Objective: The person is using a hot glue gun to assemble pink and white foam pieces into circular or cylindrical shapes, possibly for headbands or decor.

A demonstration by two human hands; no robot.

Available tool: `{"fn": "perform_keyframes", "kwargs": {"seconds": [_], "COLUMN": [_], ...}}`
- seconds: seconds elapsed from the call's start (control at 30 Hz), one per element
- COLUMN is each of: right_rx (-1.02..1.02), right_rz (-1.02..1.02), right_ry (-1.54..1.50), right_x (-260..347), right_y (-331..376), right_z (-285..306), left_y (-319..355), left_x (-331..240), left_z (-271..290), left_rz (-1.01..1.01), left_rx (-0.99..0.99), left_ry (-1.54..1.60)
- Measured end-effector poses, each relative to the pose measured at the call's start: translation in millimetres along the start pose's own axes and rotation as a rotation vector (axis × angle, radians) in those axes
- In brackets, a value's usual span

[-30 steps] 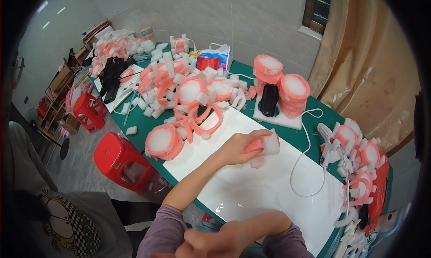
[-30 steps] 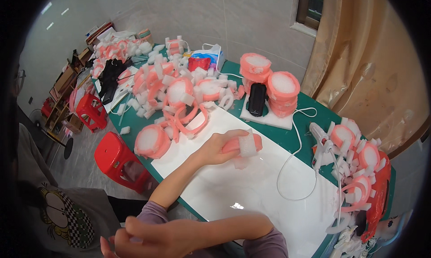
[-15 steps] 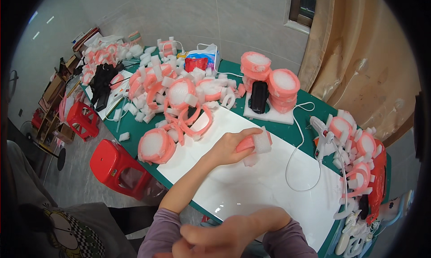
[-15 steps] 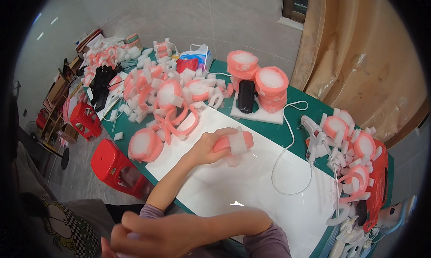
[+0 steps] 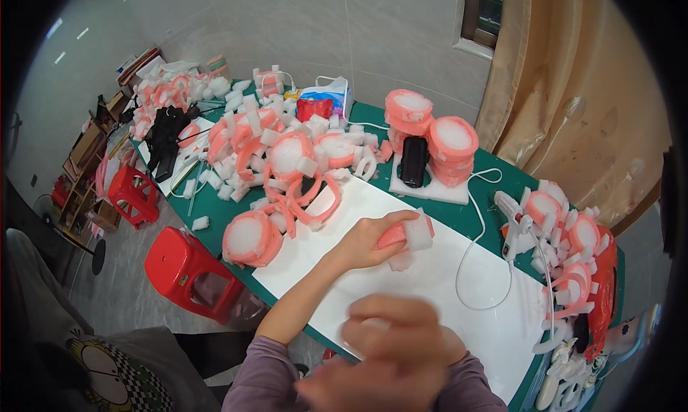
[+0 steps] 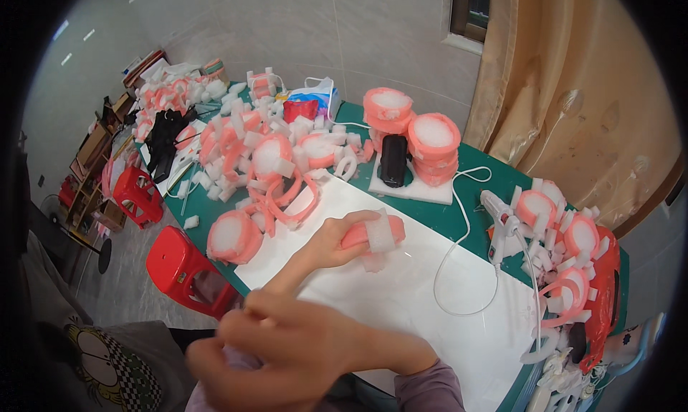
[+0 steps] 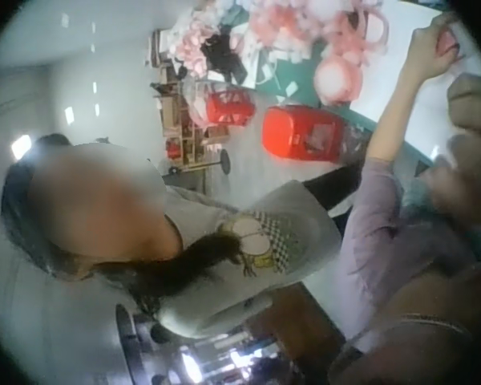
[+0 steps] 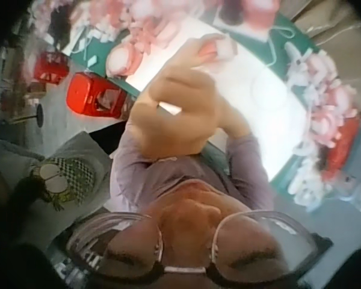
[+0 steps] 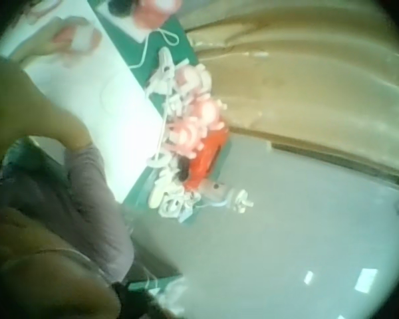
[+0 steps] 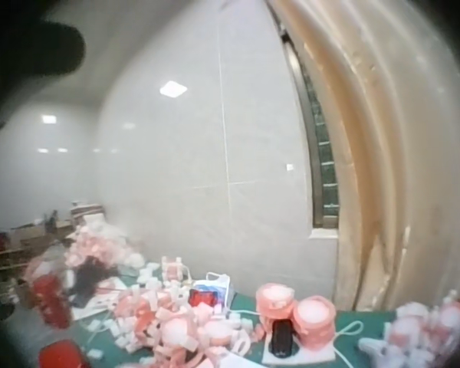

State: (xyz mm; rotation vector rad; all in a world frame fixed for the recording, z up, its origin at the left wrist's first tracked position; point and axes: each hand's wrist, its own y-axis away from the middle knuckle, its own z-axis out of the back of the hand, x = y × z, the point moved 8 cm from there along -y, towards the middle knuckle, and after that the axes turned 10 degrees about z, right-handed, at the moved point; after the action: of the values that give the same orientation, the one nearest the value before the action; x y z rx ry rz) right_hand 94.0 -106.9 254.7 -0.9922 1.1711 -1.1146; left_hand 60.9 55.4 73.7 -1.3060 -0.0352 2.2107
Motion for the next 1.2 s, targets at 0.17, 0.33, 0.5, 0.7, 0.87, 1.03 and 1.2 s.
{"fn": "perform_keyframes", "kwargs": {"seconds": [0.17, 0.33, 0.5, 0.7, 0.87, 1.03, 1.2], "right_rx": [-0.286, -0.595, -0.038, -0.132, -0.198, -0.156, -0.528], "right_rz": [0.158, 0.070, -0.005, 0.014, 0.109, 0.009, -0.012], "right_ry": [-0.153, -0.230, -0.393, -0.305, -0.517, -0.713, -0.578], "right_x": [6.4, 11.3, 9.5, 11.8, 6.4, 4.0, 1.5], "right_y": [-5.4, 1.6, -14.4, -13.4, -9.5, -14.0, -5.4], "right_z": [56.1, 50.3, 47.9, 47.4, 49.5, 37.2, 35.2], "left_y": [-9.7, 7.0, -1.0, -5.9, 2.3, 0.5, -2.5], "left_x": [-10.5, 3.9, -2.2, -5.0, 1.6, -0.1, -3.1], "left_z": [-11.3, 9.4, -0.2, -7.6, 2.6, 0.8, -4.3], "left_rz": [-0.035, 0.037, 0.004, 0.017, 0.013, -0.013, -0.018], "left_rx": [0.049, 0.006, 0.018, 0.052, 0.001, -0.002, 0.009], "left_ry": [0.026, -0.017, -0.012, 0.016, -0.025, -0.007, -0.004]}}
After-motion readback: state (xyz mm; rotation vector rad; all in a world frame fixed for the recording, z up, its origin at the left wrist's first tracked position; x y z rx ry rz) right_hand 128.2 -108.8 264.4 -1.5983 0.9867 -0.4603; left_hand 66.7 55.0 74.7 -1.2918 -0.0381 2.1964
